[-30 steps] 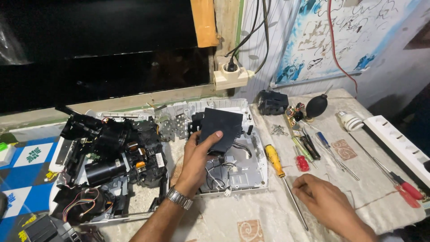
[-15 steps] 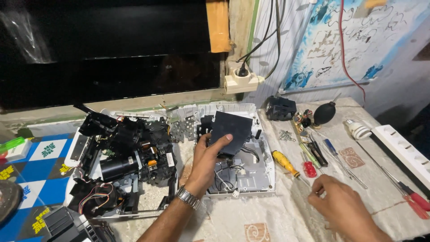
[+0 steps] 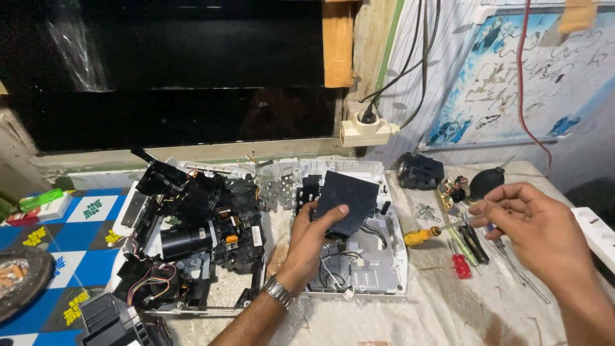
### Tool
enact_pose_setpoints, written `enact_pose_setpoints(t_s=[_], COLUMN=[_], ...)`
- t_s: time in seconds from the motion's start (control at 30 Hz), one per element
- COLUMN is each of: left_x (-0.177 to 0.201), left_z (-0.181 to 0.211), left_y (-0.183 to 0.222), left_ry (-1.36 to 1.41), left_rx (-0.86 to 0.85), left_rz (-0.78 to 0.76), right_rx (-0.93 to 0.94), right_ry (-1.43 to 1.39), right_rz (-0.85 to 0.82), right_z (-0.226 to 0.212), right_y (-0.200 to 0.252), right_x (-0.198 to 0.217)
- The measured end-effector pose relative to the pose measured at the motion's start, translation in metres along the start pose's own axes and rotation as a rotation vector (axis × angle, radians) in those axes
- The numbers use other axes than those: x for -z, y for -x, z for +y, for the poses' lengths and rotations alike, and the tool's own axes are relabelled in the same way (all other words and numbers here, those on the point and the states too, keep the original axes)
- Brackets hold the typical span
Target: Disassembling an electronic device by removing the main circuit board and internal plastic components using a screwdriver.
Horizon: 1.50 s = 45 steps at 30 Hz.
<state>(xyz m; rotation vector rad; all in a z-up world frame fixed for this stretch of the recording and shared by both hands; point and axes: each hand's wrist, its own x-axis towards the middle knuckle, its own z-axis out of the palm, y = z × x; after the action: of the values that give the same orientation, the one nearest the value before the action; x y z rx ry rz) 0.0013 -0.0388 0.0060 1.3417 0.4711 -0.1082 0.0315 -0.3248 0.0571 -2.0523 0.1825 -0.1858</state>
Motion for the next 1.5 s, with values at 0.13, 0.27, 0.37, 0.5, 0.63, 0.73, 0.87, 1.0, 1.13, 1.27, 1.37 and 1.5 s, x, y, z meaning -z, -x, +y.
enact_pose_setpoints(t_s=[0.13, 0.27, 0.37, 0.5, 0.63, 0.73, 0.87, 1.0, 1.13, 1.27, 1.37, 1.5], left_x=[0.0, -0.001, -0.003, -0.001, -0.002, -0.004, -0.005, -0.002, -0.001, 0.001, 0.0, -0.001], left_z=[0.002, 0.002, 0.001, -0.001, -0.003, 0.004, 0.009, -0.005, -0.007, -0.007, -0.009, -0.007], left_y=[0.001, -0.001, -0.006, -0.013, -0.016, -0.008, -0.006, -0.018, -0.019, -0.019, -0.022, -0.02], left_ry=[0.068, 0.229, 0.302, 0.32, 0.376, 0.365, 0.386, 0.41, 0.454, 0.432, 0.468, 0.449], left_rx=[0.016, 0.035, 0.076, 0.149, 0.15, 0.131, 0.114, 0.051, 0.043, 0.027, 0.019, 0.033], left_rz=[-0.012, -0.004, 0.041, 0.077, 0.08, 0.077, 0.067, 0.036, 0.032, -0.002, 0.011, 0.021], right_rx=[0.182, 0.156, 0.099, 0.255, 0.203, 0.158, 0.126, 0.202, 0.196, 0.28, 0.293, 0.249], right_ry=[-0.134, -0.098, -0.103, -0.203, -0.224, -0.217, -0.226, -0.32, -0.325, -0.48, -0.48, -0.441], right_rz=[0.038, -0.012, -0.075, -0.137, -0.139, -0.126, -0.128, -0.182, -0.191, -0.217, -0.223, -0.196], right_z=[-0.016, -0.055, -0.068, -0.036, -0.04, -0.039, -0.041, -0.023, -0.023, 0.003, 0.002, -0.007], right_y=[-0.012, -0.007, -0.01, -0.04, -0.039, -0.041, -0.042, -0.053, -0.051, -0.07, -0.068, -0.059], right_x=[-0.021, -0.036, -0.043, -0.05, -0.048, -0.047, -0.048, -0.051, -0.055, -0.064, -0.065, -0.065])
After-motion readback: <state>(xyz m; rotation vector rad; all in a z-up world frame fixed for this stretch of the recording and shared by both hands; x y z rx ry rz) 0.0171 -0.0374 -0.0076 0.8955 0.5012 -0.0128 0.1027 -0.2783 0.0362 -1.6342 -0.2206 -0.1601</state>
